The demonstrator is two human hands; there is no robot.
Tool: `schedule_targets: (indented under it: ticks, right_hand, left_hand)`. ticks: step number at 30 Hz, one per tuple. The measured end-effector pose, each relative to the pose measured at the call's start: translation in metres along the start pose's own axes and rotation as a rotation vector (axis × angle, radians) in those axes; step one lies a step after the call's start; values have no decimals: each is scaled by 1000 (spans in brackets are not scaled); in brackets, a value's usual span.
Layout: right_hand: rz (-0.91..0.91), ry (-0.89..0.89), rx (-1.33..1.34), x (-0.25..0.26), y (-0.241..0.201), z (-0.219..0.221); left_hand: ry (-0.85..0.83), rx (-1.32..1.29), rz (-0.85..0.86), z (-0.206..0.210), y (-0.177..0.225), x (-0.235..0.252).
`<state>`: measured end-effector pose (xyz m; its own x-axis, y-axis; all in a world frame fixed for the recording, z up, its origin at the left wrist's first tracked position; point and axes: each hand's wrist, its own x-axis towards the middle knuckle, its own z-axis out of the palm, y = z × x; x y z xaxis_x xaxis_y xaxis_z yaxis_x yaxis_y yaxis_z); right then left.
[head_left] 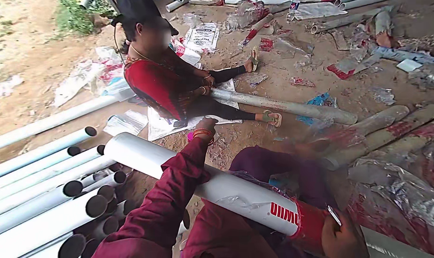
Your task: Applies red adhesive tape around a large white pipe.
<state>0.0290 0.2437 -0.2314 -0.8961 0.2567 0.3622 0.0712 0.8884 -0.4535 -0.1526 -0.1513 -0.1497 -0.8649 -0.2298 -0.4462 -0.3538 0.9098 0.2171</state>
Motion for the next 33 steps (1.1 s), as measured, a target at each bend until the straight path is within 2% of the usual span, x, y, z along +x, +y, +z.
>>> schedule_targets:
  ticks: [4,7,9,11,13,15,16,18,20,22,25,27,33]
  right_hand:
    - [-5,51,-11,0,5,5]
    - [-8,63,-30,4,1,6]
    - [13,17,-38,4,-2,0]
    - [55,-51,-38,9,-2,-3]
    - [100,-100,-34,13,1,-1]
    - [162,-148,-13,20,-2,-1]
    - [181,-148,2,20,-4,-1]
    - [142,-60,22,13,-5,-1]
    - [70,63,41,1,-10,-7]
    - [63,74,78,-12,-25,-23]
    - [138,-204,215,-32,-52,-41]
    - [149,-375,155,-39,-68,-48]
    - [167,-550,-136,-26,-92,-57]
  left_hand:
    - [64,-95,-42,1,-6,1]
    - [128,-129,27,-3,-3,-13]
    - [250,-124,262,13,10,-44]
    - [384,-153,597,49,36,-86]
    - [366,-156,830,103,67,-134]
    - [320,-73,942,151,92,-167]
    - [308,-21,969,168,98,-172]
    - [424,49,1009,189,100,-166]
    - [483,8,1006,192,99,-161]
    - [525,-65,979,193,99,-162]
    - [608,-45,1005,200,96,-163]
    - [644,-31,1021,202,94,-163]
    - [697,-51,1056,206,90,-162]
